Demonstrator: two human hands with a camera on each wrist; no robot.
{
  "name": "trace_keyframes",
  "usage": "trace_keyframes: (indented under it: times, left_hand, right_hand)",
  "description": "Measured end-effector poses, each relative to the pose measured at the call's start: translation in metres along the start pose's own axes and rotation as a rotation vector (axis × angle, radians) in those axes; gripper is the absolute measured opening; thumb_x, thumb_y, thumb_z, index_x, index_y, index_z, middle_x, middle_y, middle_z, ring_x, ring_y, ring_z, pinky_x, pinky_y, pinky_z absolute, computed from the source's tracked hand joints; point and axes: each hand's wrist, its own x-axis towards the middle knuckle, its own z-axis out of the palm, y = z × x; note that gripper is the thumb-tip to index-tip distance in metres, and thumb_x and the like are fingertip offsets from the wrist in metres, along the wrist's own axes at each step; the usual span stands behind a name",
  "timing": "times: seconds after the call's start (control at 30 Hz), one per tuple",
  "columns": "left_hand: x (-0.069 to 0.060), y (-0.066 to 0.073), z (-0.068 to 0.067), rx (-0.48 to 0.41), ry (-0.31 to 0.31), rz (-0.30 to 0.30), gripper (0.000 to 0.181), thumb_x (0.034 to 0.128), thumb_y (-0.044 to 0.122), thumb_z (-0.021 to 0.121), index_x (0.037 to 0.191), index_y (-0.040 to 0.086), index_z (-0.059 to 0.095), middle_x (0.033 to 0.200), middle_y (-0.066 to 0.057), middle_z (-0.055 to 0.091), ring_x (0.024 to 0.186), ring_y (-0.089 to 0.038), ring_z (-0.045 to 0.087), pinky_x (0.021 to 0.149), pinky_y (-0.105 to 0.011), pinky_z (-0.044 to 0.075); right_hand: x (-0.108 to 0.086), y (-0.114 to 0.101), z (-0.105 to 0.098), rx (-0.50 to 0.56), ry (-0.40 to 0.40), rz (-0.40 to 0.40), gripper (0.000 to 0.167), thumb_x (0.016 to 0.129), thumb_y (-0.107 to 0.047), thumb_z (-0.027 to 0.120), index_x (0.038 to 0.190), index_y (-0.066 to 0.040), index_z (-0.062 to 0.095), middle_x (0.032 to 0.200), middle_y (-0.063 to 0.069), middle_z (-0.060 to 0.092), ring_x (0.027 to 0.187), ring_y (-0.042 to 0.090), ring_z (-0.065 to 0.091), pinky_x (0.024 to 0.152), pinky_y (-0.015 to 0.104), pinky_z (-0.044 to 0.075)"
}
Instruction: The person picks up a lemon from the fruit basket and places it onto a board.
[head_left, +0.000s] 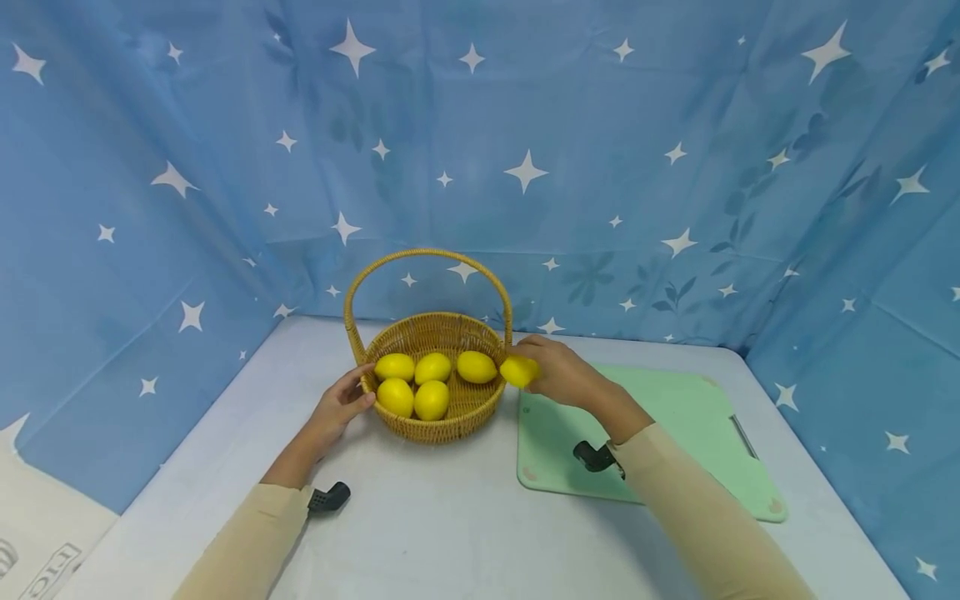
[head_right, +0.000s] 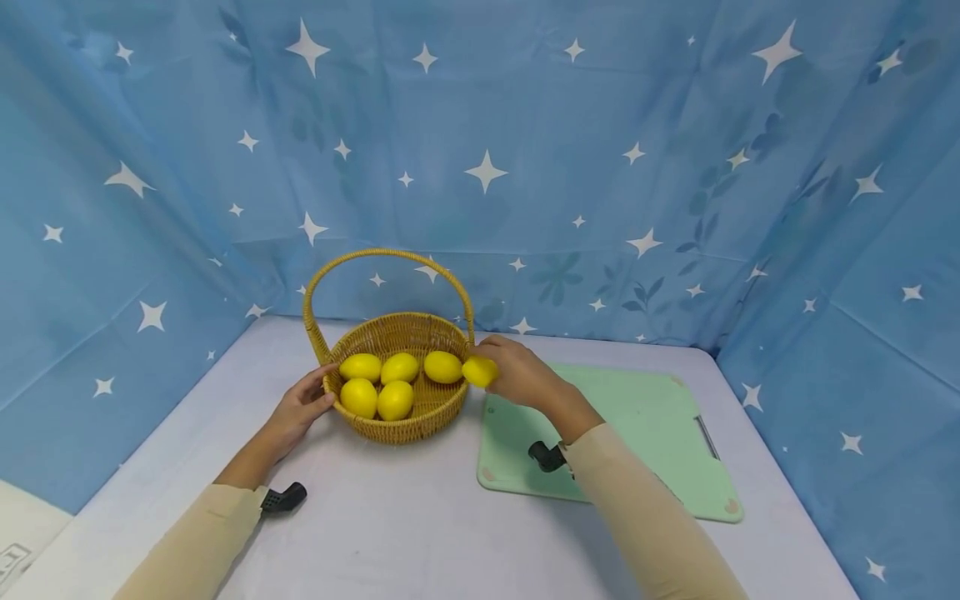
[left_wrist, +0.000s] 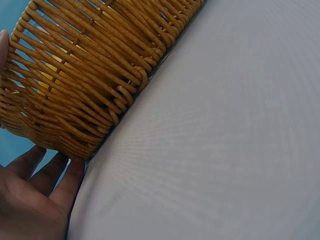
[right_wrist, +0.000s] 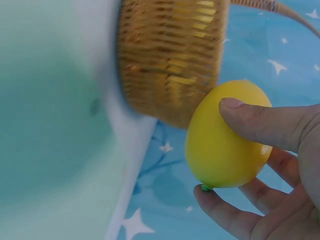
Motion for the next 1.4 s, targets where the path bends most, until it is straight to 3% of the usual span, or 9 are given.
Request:
trace_keyframes:
  times: [0.4,0.73,1.4]
  left_hand:
    - [0.0,0.002,0.001,-0.018,-0.004,-0.009,0.058,0.0995,0.014,0.058,0.152,0.011,0.033,0.159,-0.014,0.02,0.142,-0.038,0.024,0.109,-0.045,0.03]
    - [-0.01,0.032,0.006,-0.005,-0.011,-0.034,0.058,0.0992,0.011,0.057,0.151,0.004,0.032,0.158,-0.02,0.018,0.141,-0.043,0.022,0.11,-0.048,0.028]
    - [-0.01,0.031,0.006,-0.032,-0.01,-0.022,0.058,0.0988,0.008,0.056,0.151,0.003,0.032,0.158,-0.02,0.02,0.141,-0.043,0.023,0.11,-0.048,0.028]
  right_hand:
    - [-0.008,0.034,0.011,-0.031,-0.024,0.008,0.062,0.078,0.001,0.08,0.136,-0.006,0.057,0.131,0.012,0.055,0.12,0.032,0.051,0.098,0.049,0.046]
    - [-0.012,0.057,0.014,-0.067,-0.039,0.064,0.06,0.077,-0.001,0.079,0.133,-0.002,0.058,0.127,0.015,0.057,0.116,0.034,0.053,0.098,0.051,0.045]
    - [-0.015,0.077,0.013,-0.06,-0.042,0.107,0.056,0.078,0.003,0.075,0.132,0.0,0.058,0.128,0.017,0.058,0.118,0.037,0.052,0.1,0.054,0.043]
